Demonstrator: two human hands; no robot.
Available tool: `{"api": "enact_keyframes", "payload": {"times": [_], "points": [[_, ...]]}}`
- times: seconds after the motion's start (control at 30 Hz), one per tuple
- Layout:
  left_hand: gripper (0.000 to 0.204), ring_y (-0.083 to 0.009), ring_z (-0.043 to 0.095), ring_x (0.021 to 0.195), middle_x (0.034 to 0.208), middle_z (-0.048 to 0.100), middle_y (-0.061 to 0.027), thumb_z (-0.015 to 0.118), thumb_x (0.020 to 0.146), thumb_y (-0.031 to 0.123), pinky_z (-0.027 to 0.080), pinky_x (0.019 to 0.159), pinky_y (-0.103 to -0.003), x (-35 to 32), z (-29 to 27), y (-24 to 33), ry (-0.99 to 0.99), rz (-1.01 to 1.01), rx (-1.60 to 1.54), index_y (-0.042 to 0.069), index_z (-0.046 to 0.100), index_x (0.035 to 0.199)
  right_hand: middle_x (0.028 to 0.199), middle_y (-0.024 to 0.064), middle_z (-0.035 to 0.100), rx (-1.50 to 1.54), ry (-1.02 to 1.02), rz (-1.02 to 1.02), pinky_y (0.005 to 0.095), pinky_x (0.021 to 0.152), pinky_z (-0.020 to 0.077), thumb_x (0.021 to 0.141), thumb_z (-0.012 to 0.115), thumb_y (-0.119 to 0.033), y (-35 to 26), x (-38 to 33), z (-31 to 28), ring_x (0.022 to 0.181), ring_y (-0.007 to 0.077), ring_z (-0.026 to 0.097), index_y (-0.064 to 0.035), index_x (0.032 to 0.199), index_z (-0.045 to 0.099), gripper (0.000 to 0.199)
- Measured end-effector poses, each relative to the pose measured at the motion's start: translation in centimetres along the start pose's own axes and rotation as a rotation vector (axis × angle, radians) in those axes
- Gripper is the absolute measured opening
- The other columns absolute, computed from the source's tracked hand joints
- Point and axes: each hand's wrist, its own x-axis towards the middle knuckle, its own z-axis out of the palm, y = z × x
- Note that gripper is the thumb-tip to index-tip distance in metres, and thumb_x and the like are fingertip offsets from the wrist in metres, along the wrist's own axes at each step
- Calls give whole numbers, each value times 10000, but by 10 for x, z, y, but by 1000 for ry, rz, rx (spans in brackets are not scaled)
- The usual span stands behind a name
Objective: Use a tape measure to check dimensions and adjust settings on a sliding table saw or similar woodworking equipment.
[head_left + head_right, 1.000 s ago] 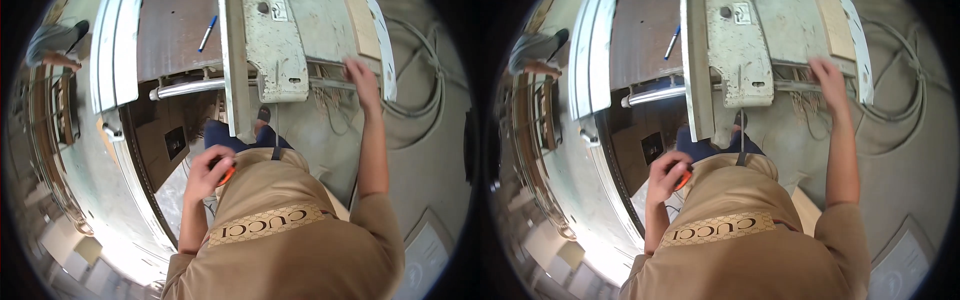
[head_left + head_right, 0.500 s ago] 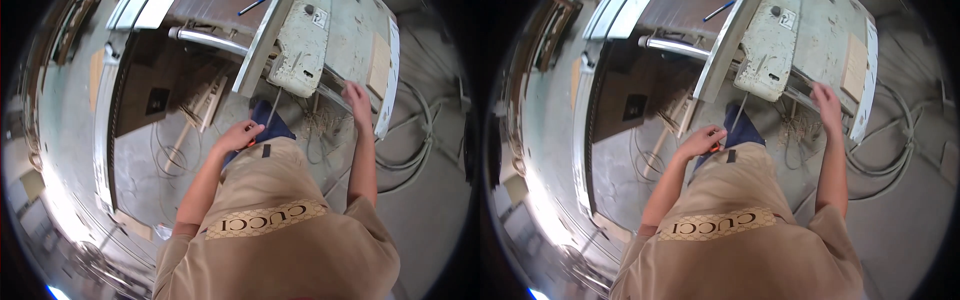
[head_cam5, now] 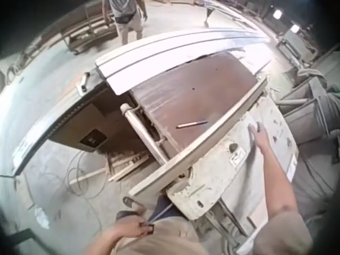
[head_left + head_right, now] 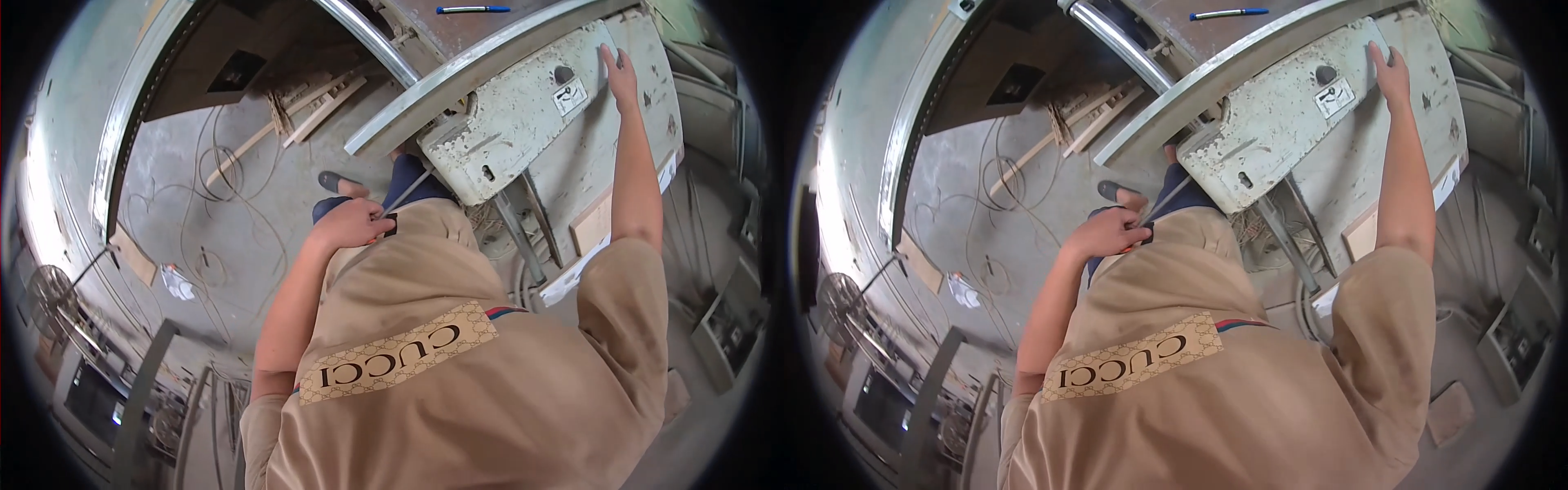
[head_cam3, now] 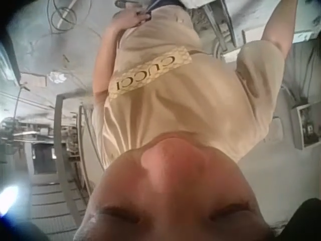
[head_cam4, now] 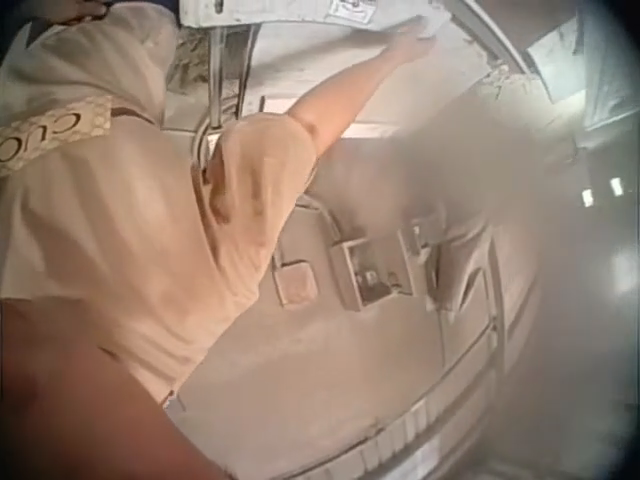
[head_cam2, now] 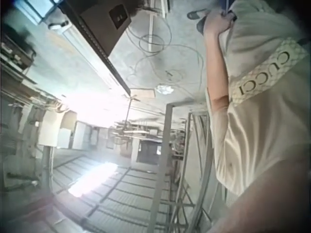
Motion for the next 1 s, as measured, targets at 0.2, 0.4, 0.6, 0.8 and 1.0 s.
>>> {"api": "enact_keyframes", "payload": {"times": [0.2, 0.4, 0.6, 0.8, 1.0], "points": [[345, -395, 650, 777, 776, 667, -213, 693, 932, 319, 492, 692, -472, -12, 19, -3, 204, -8, -88, -8, 655, 830, 1385, 190, 625, 118, 140, -118, 356, 1082, 427, 843, 777, -621, -59, 19, 59, 1273, 257, 579, 13, 1453, 568, 904], [341, -419, 645, 792, 833, 664, -237, 685, 941, 323, 493, 705, -491, -4, 34, -8, 281, -28, -91, -5, 658, 853, 1450, 184, 587, 1182, -806, 753, 360, 1146, 377, 818, 819, -601, -86, 46, -37, 1341, 256, 539, 29, 1489, 524, 967], [313, -426, 667, 831, 871, 686, -233, 689, 932, 317, 510, 720, -494, 4, 35, -13, 277, -106, -147, 9, 675, 882, 1442, 188, 598, 1117, -792, 757, 352, 1120, 407, 819, 829, -577, -72, 66, -85, 1316, 255, 564, 41, 1472, 536, 946], [383, -408, 704, 949, 975, 726, -205, 681, 918, 408, 566, 806, -509, -7, 34, 11, 330, -238, 95, 41, 697, 1024, 1376, 160, 645, 1100, -709, 769, 347, 1087, 424, 861, 809, -533, -88, 66, -97, 1260, 232, 589, 49, 1433, 576, 848], [378, -397, 706, 972, 1006, 735, -193, 684, 914, 416, 566, 822, -504, -20, 31, 26, 352, -218, 97, 58, 712, 1034, 1377, 165, 639, 1180, -783, 830, 354, 1102, 405, 879, 795, -520, -93, 58, -74, 1272, 241, 574, 48, 1415, 593, 807]]}}
